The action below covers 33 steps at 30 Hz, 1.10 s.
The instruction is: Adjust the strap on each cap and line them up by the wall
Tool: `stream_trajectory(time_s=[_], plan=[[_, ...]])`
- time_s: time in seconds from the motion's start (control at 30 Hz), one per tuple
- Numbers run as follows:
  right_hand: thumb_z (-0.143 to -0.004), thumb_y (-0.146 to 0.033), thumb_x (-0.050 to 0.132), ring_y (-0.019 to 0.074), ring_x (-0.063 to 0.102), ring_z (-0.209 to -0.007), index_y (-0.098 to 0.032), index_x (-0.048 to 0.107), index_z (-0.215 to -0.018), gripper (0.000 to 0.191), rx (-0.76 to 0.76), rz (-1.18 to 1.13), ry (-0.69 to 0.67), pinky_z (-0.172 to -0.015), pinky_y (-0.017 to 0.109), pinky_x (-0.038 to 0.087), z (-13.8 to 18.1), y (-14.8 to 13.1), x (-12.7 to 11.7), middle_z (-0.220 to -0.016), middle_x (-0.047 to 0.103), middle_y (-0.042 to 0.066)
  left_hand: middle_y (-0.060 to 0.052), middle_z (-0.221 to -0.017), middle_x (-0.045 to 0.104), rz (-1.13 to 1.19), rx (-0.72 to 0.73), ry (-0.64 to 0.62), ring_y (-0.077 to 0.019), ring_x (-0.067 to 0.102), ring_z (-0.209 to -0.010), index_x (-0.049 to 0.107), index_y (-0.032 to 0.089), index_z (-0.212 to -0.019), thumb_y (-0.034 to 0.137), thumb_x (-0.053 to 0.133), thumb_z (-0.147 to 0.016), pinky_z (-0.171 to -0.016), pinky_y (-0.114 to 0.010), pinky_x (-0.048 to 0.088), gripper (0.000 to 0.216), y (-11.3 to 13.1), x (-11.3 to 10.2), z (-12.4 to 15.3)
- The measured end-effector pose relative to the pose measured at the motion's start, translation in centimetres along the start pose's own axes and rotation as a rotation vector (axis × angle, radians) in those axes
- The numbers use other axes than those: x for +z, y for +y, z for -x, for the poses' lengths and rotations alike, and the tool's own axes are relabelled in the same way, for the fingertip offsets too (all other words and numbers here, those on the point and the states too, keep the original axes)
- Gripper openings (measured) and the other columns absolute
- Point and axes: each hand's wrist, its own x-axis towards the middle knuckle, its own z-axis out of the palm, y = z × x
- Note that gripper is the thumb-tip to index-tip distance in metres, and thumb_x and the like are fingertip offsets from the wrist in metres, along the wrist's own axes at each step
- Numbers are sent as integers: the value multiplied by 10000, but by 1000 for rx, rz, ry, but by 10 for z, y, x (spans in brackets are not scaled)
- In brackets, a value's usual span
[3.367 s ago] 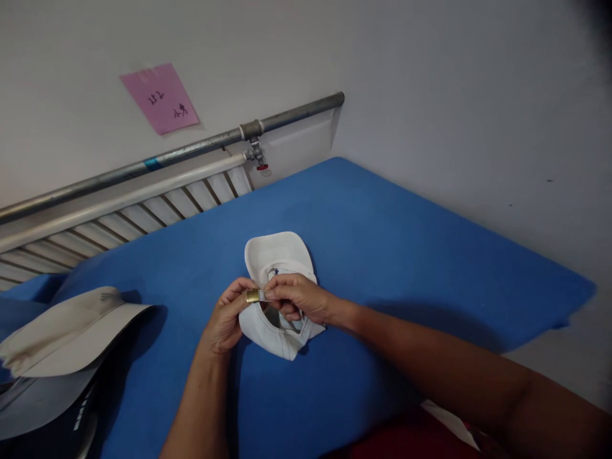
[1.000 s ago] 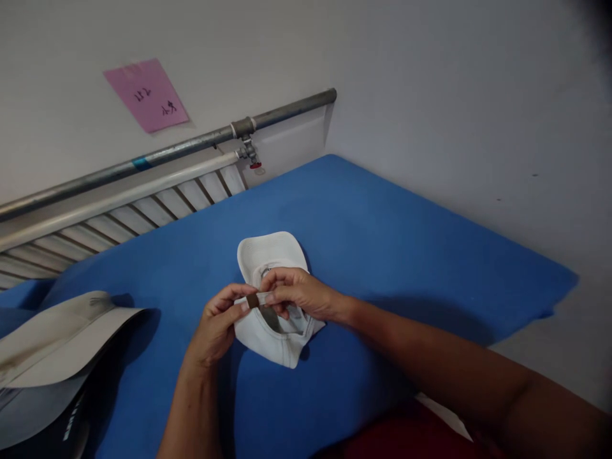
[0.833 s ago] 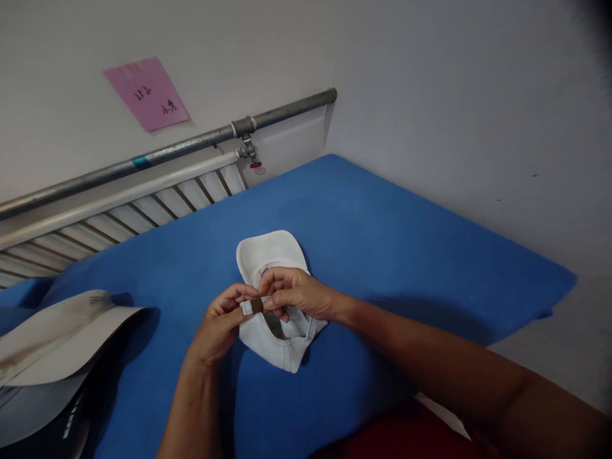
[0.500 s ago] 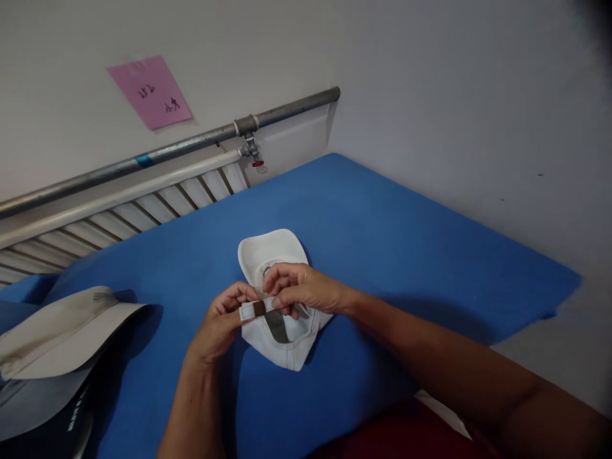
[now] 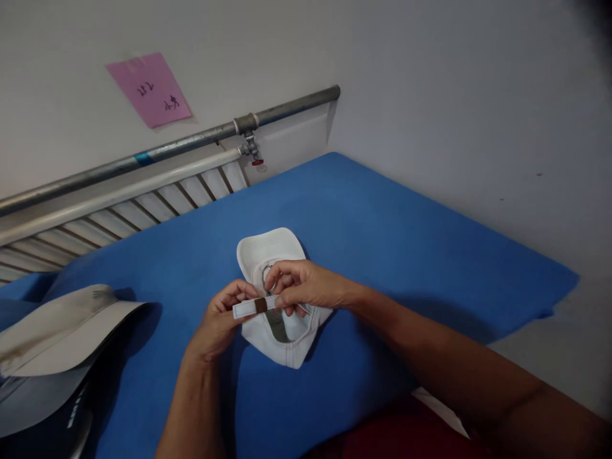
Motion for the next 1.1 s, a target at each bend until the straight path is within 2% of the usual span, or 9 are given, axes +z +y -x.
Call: stream_trajectory(time_s=[0.2, 0.47, 0.7, 0.8, 0.9, 1.0, 1.1], plan=[[-679, -75, 611, 39, 517, -440, -161, 579, -848, 192, -1, -18, -28, -398, 141, 421, 1, -3, 6, -607, 574, -74, -13, -682, 669, 23, -52, -71, -110, 576, -580, 644, 157, -768, 318, 847, -581, -569, -196, 408, 319, -4, 0, 0], [-686, -113, 621, 61, 516, -425, -166, 566, -873, 202, 20, 10, -37, -382, 153, 419, 1, -3, 2, -549, 579, -70, -11, -708, 671, 9, -6, -29, -106, 588, -618, 654, 159, -778, 276, 854, -575, -594, -185, 422, 309, -2, -2, 0], [-681, -113, 618, 51, 519, -431, -174, 562, -852, 190, 22, 9, -50, -404, 156, 434, 2, -3, 4, -579, 558, -80, -34, -761, 679, -35, -50, -117, -132, 607, -660, 656, 172, -851, 304, 812, -649, -618, -212, 427, 287, -8, -4, 0], [-686, -100, 575, 38, 469, -399, -173, 567, -855, 184, 52, 63, -38, -386, 149, 400, 2, -4, 3, -573, 560, -77, -31, -749, 671, -63, -60, -112, -142, 616, -684, 667, 177, -875, 291, 799, -667, -635, -217, 437, 271, -7, -6, 1], [-677, -84, 548, 33, 440, -391, -169, 576, -850, 194, 61, 101, -3, -372, 144, 366, 3, -5, 0, -574, 563, -73, -61, -862, 702, -136, -56, -116, -183, 644, -814, 688, 193, -965, 288, 752, -720, -725, -246, 467, 271, 0, -8, 4], [-680, -95, 567, 32, 440, -402, -165, 579, -844, 179, 30, 88, 32, -379, 146, 358, 3, -4, -4, -584, 566, -70, -77, -1009, 704, -228, -6, -45, -229, 638, -947, 697, 219, -1028, 308, 674, -783, -839, -308, 473, 263, 10, -8, 6], [-710, -138, 592, 32, 407, -390, -160, 591, -859, 150, 15, 73, 50, -358, 152, 312, 3, -3, -9, -561, 539, -74, -60, -1042, 710, -429, 65, 37, -266, 596, -1064, 731, 237, -986, 276, 596, -812, -1027, -398, 367, 223, 16, -8, 5]])
